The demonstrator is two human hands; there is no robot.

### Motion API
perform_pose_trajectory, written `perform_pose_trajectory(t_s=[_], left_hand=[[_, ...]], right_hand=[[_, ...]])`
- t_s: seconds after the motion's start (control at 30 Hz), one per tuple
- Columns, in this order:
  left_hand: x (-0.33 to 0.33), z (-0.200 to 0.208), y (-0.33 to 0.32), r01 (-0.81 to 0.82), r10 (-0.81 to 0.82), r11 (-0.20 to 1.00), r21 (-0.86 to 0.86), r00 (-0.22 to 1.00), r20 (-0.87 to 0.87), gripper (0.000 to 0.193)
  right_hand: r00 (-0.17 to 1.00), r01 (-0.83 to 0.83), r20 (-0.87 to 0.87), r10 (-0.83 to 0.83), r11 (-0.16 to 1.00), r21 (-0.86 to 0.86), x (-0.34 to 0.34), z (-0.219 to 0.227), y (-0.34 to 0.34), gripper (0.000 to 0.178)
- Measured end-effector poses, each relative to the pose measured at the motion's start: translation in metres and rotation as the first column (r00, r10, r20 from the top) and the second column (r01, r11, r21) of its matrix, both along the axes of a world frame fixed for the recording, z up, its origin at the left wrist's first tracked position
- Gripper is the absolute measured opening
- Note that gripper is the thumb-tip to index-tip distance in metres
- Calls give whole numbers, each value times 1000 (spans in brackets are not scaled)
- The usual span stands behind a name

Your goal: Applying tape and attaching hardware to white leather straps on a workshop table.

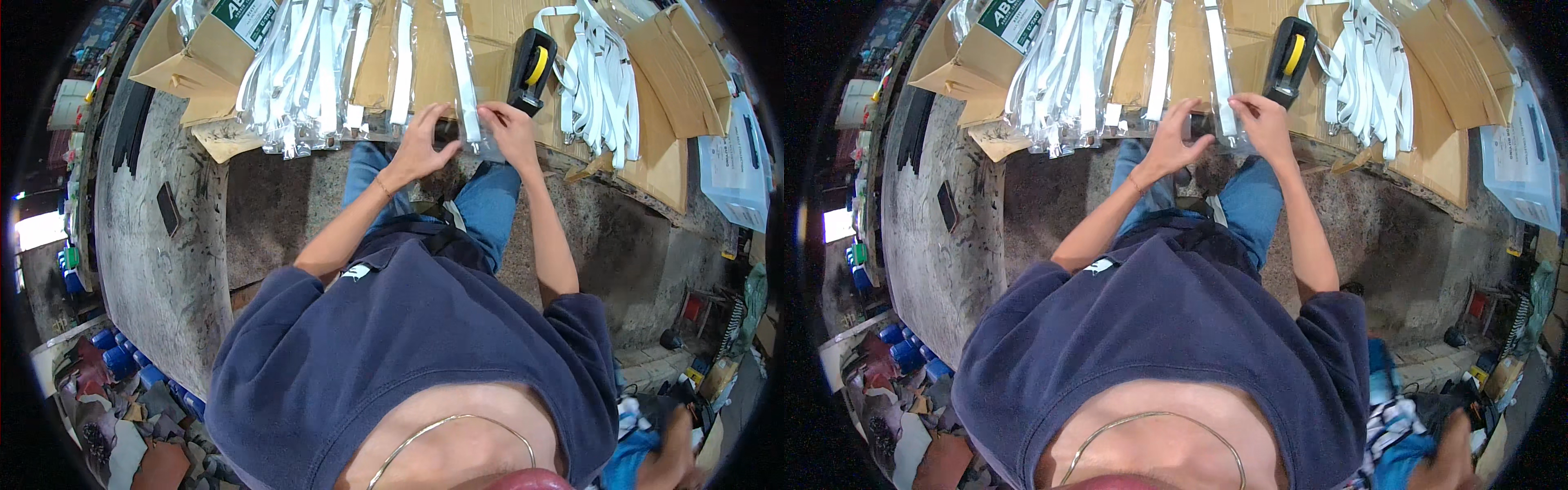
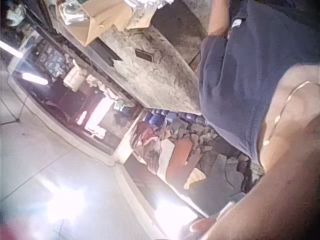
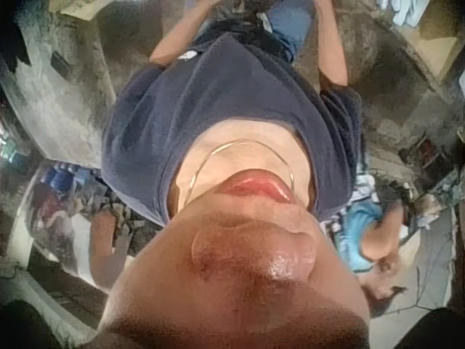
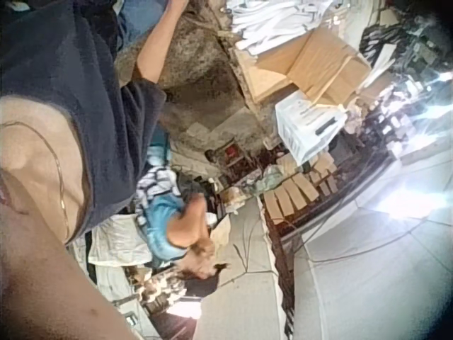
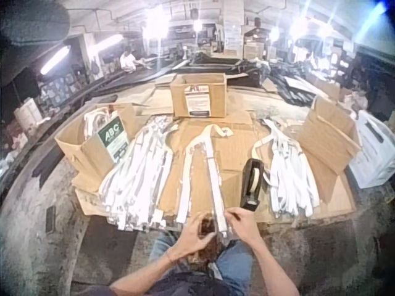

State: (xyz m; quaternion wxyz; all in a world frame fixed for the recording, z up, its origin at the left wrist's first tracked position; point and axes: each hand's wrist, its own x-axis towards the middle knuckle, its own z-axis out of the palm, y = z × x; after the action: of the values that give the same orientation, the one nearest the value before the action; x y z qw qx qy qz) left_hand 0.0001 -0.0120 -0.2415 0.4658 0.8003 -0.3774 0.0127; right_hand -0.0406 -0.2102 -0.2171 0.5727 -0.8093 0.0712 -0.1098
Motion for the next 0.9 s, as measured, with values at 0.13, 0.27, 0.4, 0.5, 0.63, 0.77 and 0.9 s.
perform_pose_trajectory(t_s=[0.13,0.27,0.4,0.5,0.63,0.77,0.9], left_hand=[[8,4,-9,-199,206,976,-89,975,88,41],[28,3,-21,-94,71,994,59,948,310,31],[41,-15,-27,-36,-43,975,221,938,344,35],[37,-17,-28,-66,-33,959,274,940,339,34],[36,-21,-33,-84,-1,959,271,954,300,34],[41,-27,-34,-100,21,962,256,955,294,34],[41,-27,-39,-133,60,955,267,963,264,34]], right_hand=[[999,42,-18,-45,989,-144,29,-15,8,19],[995,90,-11,-100,935,-342,35,-23,18,22],[983,174,27,-184,853,-492,31,-21,26,30],[962,183,-43,-269,757,-627,26,-3,35,33],[957,91,-126,-259,687,-721,24,1,24,29],[972,-10,-160,-170,657,-754,11,6,16,27],[983,20,-114,-146,695,-719,-20,1,17,24]])
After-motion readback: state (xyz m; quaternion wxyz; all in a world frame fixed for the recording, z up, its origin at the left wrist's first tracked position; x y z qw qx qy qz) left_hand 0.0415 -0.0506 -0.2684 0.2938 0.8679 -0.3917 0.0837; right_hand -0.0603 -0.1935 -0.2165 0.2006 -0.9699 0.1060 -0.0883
